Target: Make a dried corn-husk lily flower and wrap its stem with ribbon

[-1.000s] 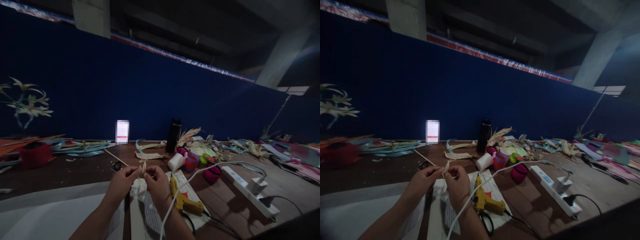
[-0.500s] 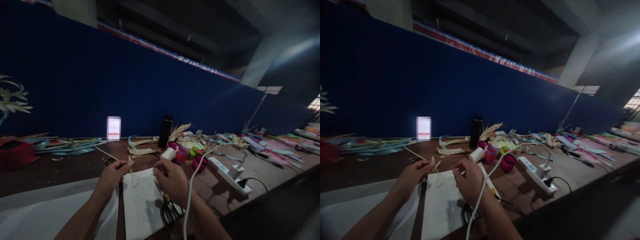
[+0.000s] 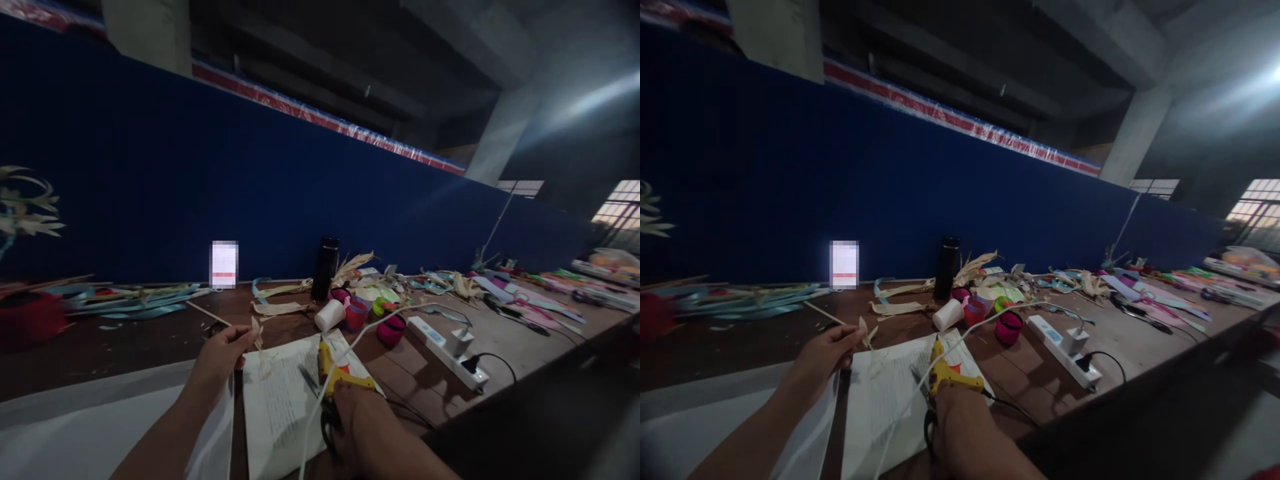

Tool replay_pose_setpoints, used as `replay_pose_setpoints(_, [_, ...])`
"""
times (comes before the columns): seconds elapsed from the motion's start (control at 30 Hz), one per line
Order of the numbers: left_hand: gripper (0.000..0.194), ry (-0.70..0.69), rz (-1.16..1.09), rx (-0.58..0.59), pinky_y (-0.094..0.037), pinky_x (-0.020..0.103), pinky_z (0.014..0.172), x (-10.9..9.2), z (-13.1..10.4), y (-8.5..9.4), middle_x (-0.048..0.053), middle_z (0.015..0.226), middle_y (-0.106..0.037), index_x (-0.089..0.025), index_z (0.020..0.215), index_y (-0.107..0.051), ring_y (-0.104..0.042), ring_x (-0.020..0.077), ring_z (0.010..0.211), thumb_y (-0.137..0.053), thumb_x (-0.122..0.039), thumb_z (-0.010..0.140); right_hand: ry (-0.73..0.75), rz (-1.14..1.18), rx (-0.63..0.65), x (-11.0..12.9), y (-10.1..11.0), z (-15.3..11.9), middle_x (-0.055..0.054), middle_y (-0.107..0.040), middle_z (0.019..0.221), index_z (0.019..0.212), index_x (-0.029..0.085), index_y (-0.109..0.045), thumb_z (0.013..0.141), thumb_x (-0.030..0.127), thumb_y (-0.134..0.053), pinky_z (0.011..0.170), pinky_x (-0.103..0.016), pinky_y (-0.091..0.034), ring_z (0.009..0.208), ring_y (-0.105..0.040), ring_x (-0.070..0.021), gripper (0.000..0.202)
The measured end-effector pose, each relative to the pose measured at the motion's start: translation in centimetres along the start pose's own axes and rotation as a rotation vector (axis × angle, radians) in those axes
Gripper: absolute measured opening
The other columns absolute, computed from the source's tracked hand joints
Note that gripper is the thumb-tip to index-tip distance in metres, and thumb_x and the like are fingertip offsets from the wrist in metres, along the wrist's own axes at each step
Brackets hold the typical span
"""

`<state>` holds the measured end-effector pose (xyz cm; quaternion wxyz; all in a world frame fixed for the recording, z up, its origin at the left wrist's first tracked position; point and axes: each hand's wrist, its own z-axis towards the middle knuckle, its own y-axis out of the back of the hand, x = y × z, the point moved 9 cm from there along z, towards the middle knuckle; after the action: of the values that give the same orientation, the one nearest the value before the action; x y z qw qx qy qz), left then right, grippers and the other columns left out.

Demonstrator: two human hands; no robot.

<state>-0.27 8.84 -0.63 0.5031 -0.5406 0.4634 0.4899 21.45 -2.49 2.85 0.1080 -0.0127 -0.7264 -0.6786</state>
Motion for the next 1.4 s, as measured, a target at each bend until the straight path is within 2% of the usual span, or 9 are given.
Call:
replay_pose_setpoints(0.2, [0.039, 0.006, -0.032, -0.007, -0.031, 0.018, 0.042, -0.3, 0.0, -0.1, -0.005, 0.056, -0.050, -0.015, 0.083, -0.065, -0.038, 0.0059, 0.045, -0.071, -0.044, 0.058, -0.009, 0.232, 0.086, -1.5, -0.9, -0.7, -0.006, -0.068, 0.073, 0.088, 0.016, -0.062, 0.055, 0.012, -0.057, 0.051, -0.023, -0.036, 0.062, -0.059, -0.0173, 0.033])
replay_pose_setpoints(0.33, [0.037, -0.019, -0.028, 0.005, -0.029, 0.018, 0.042, -0.5, 0.0, -0.2, -0.005, 0.057, -0.050, -0.015, 0.082, -0.065, -0.037, 0.0052, 0.044, -0.070, -0.044, 0.061, 0.004, 0.882, 0.210, -0.5, -2.6, -0.7, 0.003, -0.062, 0.064, 0.105, 0.019, -0.061, 0.055, 0.012, -0.060, 0.047, -0.018, -0.032, 0.053, -0.052, -0.0092, 0.050])
replay_pose_setpoints(0.47, [0.036, -0.039, -0.034, -0.013, -0.030, 0.018, 0.042, -0.7, -0.1, 0.1, -0.004, 0.056, -0.051, -0.015, 0.080, -0.064, -0.039, 0.0057, 0.044, -0.069, -0.045, 0.061, 0.007, 1.541, 0.283, 2.2, -4.5, 0.4, -0.001, -0.061, 0.068, 0.093, 0.015, -0.067, 0.055, 0.019, -0.073, 0.057, -0.019, -0.042, 0.061, -0.057, -0.0093, 0.039])
replay_pose_setpoints(0.63, [0.037, -0.040, -0.090, -0.063, -0.032, 0.018, 0.043, -1.1, -0.4, 0.5, -0.004, 0.058, -0.054, -0.015, 0.082, -0.064, -0.040, 0.0057, 0.046, -0.070, -0.045, 0.061, -0.024, 1.990, 0.244, 4.5, -7.4, 2.8, 0.008, -0.050, 0.046, 0.094, 0.019, -0.056, 0.053, 0.031, -0.079, 0.033, -0.012, -0.029, 0.032, -0.039, -0.0034, 0.048])
replay_pose_setpoints(0.73, [0.036, -0.055, -0.092, -0.093, -0.033, 0.018, 0.044, -1.5, -0.5, 0.8, -0.003, 0.061, -0.057, -0.015, 0.080, -0.065, -0.042, 0.0069, 0.048, -0.071, -0.044, 0.059, -0.004, 2.022, 0.237, 5.7, -8.0, 3.8, 0.007, -0.054, 0.050, 0.091, 0.021, -0.051, 0.055, 0.031, -0.077, 0.029, -0.010, -0.023, 0.029, -0.040, -0.0036, 0.045])
replay_pose_setpoints(0.87, [0.034, -0.052, -0.093, -0.114, -0.033, 0.018, 0.044, -1.6, -0.6, 1.0, -0.004, 0.059, -0.055, -0.016, 0.078, -0.064, -0.043, 0.0073, 0.049, -0.071, -0.043, 0.060, -0.010, 2.029, 0.231, 7.0, -7.4, 4.1, 0.003, -0.061, 0.058, 0.096, 0.020, -0.048, 0.057, 0.027, -0.076, 0.031, -0.010, -0.029, 0.035, -0.048, -0.0053, 0.048])
replay_pose_setpoints(1.03, [0.035, -0.059, -0.102, -0.132, -0.033, 0.017, 0.044, -1.8, -0.7, 1.1, -0.003, 0.062, -0.058, -0.016, 0.079, -0.065, -0.044, 0.0068, 0.050, -0.071, -0.044, 0.059, 0.020, 1.993, 0.223, 8.1, -6.8, 4.2, -0.004, -0.067, 0.077, 0.096, 0.021, -0.043, 0.064, 0.036, -0.072, 0.027, -0.012, -0.033, 0.034, -0.050, -0.0056, 0.045])
replay_pose_setpoints(1.23, [0.032, -0.058, -0.101, -0.179, -0.034, 0.017, 0.042, -2.1, -1.0, 1.5, -0.005, 0.058, -0.057, -0.018, 0.079, -0.064, -0.045, 0.0063, 0.046, -0.071, -0.043, 0.059, -0.139, 1.738, 0.047, 6.7, -8.1, 5.3, 0.007, -0.053, 0.049, 0.092, 0.015, -0.057, 0.052, 0.045, -0.078, 0.028, -0.013, -0.028, 0.031, -0.034, -0.0023, 0.054])
replay_pose_setpoints(1.4, [0.032, -0.057, -0.133, -0.171, -0.033, 0.017, 0.041, -2.0, -0.9, 1.4, -0.004, 0.061, -0.061, -0.018, 0.079, -0.063, -0.043, 0.0048, 0.044, -0.071, -0.042, 0.059, 0.002, 1.637, 0.070, 7.3, -7.2, 5.3, 0.006, -0.049, 0.050, 0.092, 0.015, -0.061, 0.061, 0.045, -0.073, 0.036, -0.015, -0.032, 0.037, -0.040, -0.0044, 0.045])
